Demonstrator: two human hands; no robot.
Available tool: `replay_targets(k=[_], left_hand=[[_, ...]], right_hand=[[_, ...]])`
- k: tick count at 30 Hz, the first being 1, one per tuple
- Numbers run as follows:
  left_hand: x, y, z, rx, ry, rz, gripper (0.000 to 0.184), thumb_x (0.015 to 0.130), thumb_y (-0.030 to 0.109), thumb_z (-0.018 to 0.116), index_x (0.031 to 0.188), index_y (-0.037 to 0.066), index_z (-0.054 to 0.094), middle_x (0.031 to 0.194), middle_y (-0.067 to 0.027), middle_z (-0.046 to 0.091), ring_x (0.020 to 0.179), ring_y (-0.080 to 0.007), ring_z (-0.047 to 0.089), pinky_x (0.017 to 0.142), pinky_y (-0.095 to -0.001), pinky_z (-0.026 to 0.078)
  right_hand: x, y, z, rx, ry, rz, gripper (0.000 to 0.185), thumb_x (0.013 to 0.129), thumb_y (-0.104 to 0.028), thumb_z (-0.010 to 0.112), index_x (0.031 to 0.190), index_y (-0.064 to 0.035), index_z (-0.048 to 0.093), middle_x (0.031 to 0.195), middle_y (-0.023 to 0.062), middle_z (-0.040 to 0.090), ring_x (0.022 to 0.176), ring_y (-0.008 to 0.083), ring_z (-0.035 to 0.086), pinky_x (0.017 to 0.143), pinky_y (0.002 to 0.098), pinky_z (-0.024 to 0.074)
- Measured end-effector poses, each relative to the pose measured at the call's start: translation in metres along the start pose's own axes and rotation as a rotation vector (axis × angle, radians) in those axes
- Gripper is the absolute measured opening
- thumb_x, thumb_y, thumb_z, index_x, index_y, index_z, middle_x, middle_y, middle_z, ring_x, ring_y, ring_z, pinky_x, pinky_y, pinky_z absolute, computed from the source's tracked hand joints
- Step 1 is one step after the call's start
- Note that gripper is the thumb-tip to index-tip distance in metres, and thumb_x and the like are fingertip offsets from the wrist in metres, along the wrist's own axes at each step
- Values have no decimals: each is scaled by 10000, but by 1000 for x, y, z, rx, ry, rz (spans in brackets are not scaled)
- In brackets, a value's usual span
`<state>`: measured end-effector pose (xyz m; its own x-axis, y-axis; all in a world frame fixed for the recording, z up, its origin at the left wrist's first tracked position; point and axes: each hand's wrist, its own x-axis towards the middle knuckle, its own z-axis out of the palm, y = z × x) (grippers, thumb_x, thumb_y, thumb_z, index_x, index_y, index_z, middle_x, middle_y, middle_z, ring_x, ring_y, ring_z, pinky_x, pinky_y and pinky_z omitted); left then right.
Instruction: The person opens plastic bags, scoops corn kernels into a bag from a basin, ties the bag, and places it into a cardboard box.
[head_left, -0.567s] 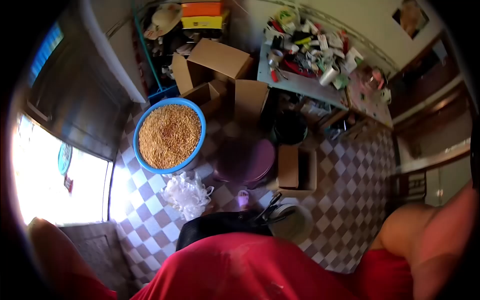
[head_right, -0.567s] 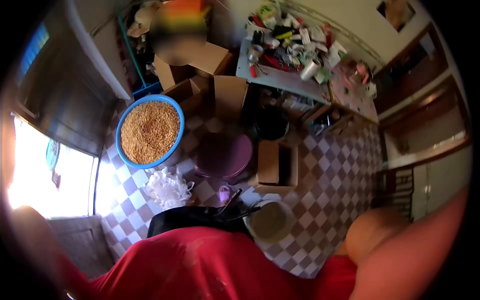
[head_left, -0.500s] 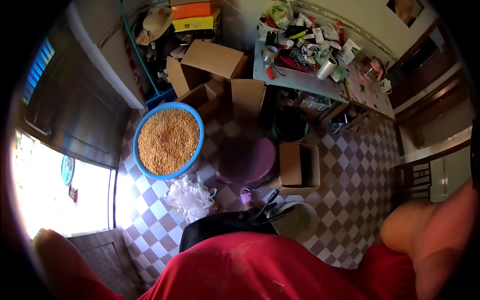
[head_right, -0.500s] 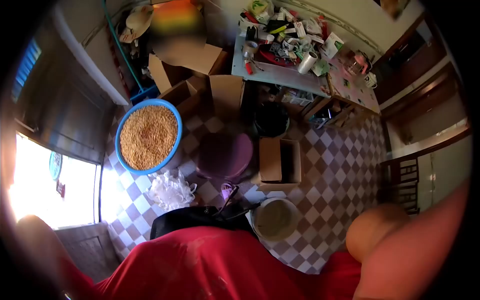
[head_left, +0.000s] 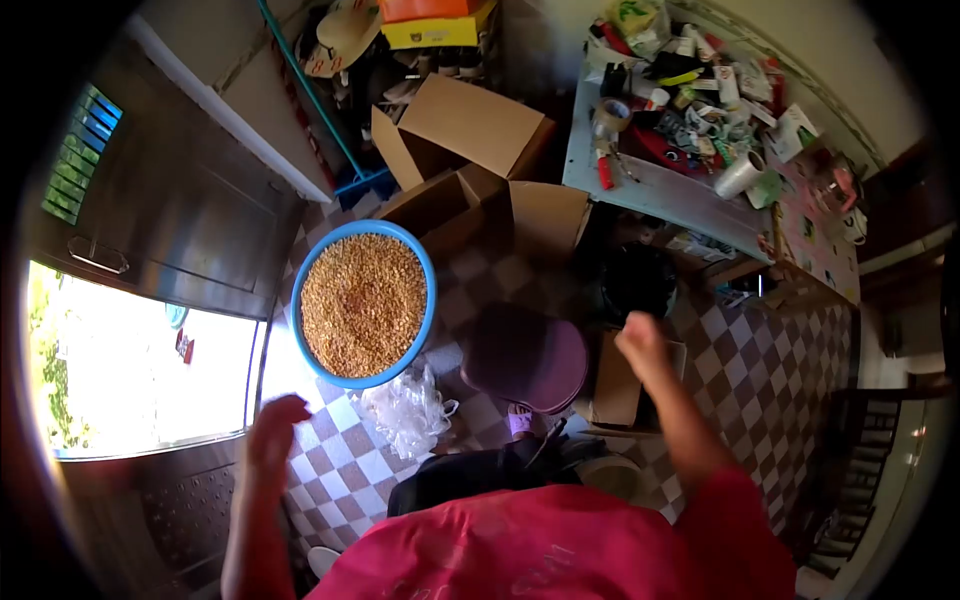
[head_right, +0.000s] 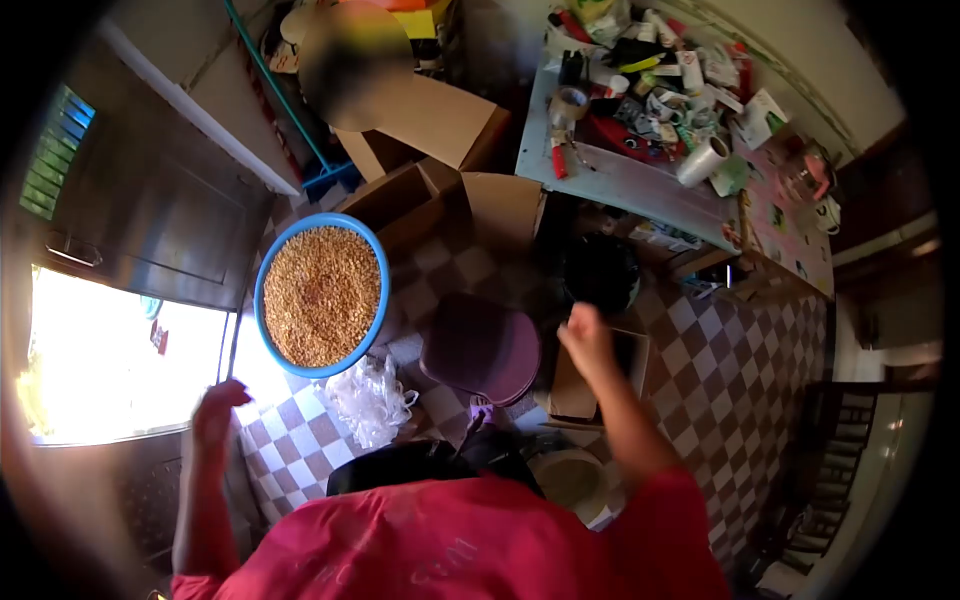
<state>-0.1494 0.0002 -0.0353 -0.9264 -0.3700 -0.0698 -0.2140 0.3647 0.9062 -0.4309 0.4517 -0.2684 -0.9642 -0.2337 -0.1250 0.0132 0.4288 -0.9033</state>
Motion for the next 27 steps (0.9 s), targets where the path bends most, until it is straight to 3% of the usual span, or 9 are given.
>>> replay_targets(k=[2, 3, 4, 7, 8, 12, 18, 22, 27], left_hand=[[-45, -107, 11, 396, -65, -290, 272, 834, 82, 590, 1105, 59, 586, 917, -53, 658, 765, -110, 578, 630, -269, 468], [-57, -99, 33, 519, -200, -469, 230, 825, 78, 572, 1051, 63, 610, 905, -90, 660, 753, -144, 606, 592, -291, 477], [-99, -176, 35, 1052, -581, -92, 172, 809, 90, 541, 955, 62, 628, 869, -116, 660, 738, -227, 635, 599, -319, 495], [-181, -227, 85, 393, -368, -657, 181, 809, 205, 563, 942, 135, 665, 800, -124, 660, 734, -303, 649, 641, -374, 523], [-198, -242, 97, 466, -585, -847, 224, 850, 208, 557, 1026, 100, 644, 872, -120, 674, 797, -248, 660, 694, -330, 524], [-216, -277, 130, 83, -394, -1057, 239, 868, 184, 542, 1064, 72, 619, 913, -118, 666, 826, -228, 652, 720, -322, 522], [-164, -213, 131, -516, -112, -1341, 277, 907, 120, 489, 1156, 11, 542, 1024, -118, 621, 911, -209, 617, 789, -322, 515], [-178, -234, 116, -464, -102, -1345, 293, 895, 142, 512, 1159, 17, 541, 1031, -127, 616, 908, -220, 616, 787, -338, 518], [-192, -254, 103, -439, -134, -1302, 305, 896, 153, 504, 1169, 21, 535, 1029, -136, 614, 890, -223, 616, 774, -344, 518]], right_hand=[[-15, 64, 46, 41, -142, 343, 611, 736, -169, 696, 1229, 27, 393, 1113, 157, 560, 988, 209, 564, 821, 323, 461], [-15, 157, 63, -170, -220, 525, 907, 709, -276, 741, 1400, -43, 202, 1401, 239, 303, 1251, 325, 382, 950, 397, 388], [-15, 168, 75, -188, -262, 733, 945, 712, -282, 742, 1418, -69, 152, 1437, 238, 232, 1299, 348, 310, 945, 411, 396], [-7, 183, 108, -254, -213, 892, 938, 699, -274, 751, 1407, -64, 173, 1397, 211, 301, 1215, 352, 398, 878, 419, 444], [-4, 185, 126, -251, -195, 928, 905, 690, -254, 752, 1391, -44, 219, 1363, 202, 359, 1159, 348, 456, 853, 418, 459], [-9, 238, 139, 39, 109, 746, 578, 644, -118, 738, 1152, 23, 503, 1068, 166, 585, 937, 313, 578, 787, 409, 472], [-10, 232, 76, 92, 3, 796, 531, 688, -58, 703, 1176, -32, 496, 1129, 149, 549, 982, 294, 553, 777, 439, 467], [3, 240, 38, -323, -3, 1064, 608, 760, -59, 652, 1302, -139, 390, 1298, 117, 444, 1060, 315, 526, 776, 492, 473], [14, 146, 36, -545, 28, 1049, 492, 794, -25, 568, 1263, -93, 435, 1193, 142, 520, 992, 301, 562, 694, 417, 513]])
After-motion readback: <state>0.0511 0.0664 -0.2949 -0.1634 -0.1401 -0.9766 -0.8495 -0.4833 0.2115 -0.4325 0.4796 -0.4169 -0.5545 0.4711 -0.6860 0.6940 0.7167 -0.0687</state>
